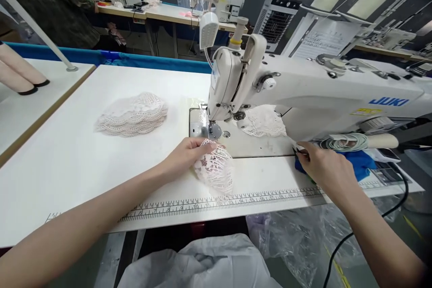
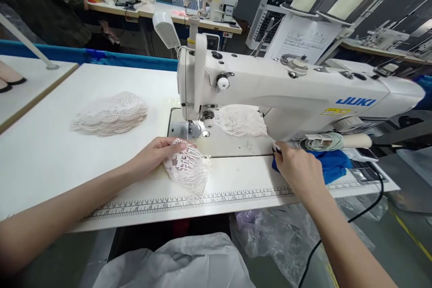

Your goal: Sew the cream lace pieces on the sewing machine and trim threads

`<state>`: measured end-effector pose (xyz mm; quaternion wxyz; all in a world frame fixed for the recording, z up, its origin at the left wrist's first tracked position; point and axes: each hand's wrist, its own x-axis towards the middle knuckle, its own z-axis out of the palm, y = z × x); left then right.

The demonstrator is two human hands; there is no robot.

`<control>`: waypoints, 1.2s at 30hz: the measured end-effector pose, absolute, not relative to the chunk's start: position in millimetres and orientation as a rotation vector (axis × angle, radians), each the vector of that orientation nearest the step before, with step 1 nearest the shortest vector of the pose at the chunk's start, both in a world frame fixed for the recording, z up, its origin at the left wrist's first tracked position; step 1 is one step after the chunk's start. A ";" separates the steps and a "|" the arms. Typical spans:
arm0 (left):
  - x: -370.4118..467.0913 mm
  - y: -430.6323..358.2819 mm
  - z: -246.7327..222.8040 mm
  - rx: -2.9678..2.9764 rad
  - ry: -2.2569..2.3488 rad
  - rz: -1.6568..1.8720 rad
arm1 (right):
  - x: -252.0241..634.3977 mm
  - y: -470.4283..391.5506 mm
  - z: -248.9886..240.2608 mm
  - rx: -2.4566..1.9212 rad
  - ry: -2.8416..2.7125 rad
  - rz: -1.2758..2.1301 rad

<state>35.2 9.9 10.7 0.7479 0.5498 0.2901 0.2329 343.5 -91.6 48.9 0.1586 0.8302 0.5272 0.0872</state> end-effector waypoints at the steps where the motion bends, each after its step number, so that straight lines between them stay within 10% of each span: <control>1: 35.1 10.6 9.9 1.192 0.632 0.509 | 344.5 -91.4 48.5 2.374 1.504 0.246; 15: 36.9 12.4 6.9 1.095 0.667 0.511 | 336.8 -97.8 41.3 2.303 1.541 0.296; 23: 36.7 10.0 10.9 1.177 0.693 0.508 | 354.9 -100.2 14.3 2.706 2.030 0.975; 30: 38.5 9.0 13.1 1.137 0.719 0.523 | 278.5 -77.9 10.8 2.802 2.939 -0.609; 36: 39.8 10.7 12.2 1.147 0.726 0.545 | 237.1 -54.6 13.5 2.124 3.240 -0.370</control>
